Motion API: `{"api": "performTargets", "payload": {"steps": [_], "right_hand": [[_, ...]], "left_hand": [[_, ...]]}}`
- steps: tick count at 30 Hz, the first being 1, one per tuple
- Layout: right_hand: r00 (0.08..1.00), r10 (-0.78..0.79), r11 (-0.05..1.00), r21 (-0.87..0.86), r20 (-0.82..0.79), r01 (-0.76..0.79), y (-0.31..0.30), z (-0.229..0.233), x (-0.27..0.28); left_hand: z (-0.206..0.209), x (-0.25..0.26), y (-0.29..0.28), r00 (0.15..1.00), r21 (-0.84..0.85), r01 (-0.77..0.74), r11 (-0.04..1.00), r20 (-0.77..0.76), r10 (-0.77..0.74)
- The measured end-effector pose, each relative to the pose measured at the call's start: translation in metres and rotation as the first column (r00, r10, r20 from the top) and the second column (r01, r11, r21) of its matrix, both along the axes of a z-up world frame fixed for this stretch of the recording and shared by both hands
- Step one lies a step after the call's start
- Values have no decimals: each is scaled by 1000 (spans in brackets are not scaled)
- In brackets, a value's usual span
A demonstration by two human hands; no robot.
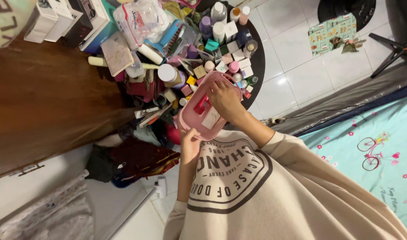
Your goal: The person holds a pink plastic tray and picks up cosmetic bottles, tubes, and boxes one at a time from a bed and a cluttered round table, placing them into the tray. They move between the bed and the table collecting scattered personal care products into the tray.
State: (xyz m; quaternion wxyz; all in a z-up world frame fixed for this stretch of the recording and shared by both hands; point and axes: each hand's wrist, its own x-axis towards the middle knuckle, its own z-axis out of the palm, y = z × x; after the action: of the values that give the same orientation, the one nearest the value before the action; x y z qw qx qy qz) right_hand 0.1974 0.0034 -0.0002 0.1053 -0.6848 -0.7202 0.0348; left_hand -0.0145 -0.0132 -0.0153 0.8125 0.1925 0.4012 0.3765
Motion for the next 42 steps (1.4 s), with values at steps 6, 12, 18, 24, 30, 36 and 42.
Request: {"api": "performTargets", "payload": {"steps": [6,12,18,24,30,36,42], "right_hand": [[999,33,999,40,4,-33,-11,-5,-19],[968,134,990,-7,-211,-139,-16,30,-8],[778,67,997,7,-625,-80,-10,84,-14],[695,58,997,70,-717,-10,1,118,-42],[674,-68,941,177,-735,288,-32,162,-35],[777,-221,905,172,-590,388,-46,137,-23],[885,-274,925,150,-376,350,-36,42,-27]], "left_hand": [[26,-25,-11,999,1,16,1000,51,-16],[30,-31,-5,995,11,1,1000,98,-2],[-7,-63,-10,995,-21,-23,1000,100,25],[-22,-97,-9,982,19,-83,996,173,78],[25,-144,3,988,149,-148,978,60,141],[51,-188,5,972,48,-232,971,-5,233],[28,-197,6,971,12,-240,971,21,239]]}}
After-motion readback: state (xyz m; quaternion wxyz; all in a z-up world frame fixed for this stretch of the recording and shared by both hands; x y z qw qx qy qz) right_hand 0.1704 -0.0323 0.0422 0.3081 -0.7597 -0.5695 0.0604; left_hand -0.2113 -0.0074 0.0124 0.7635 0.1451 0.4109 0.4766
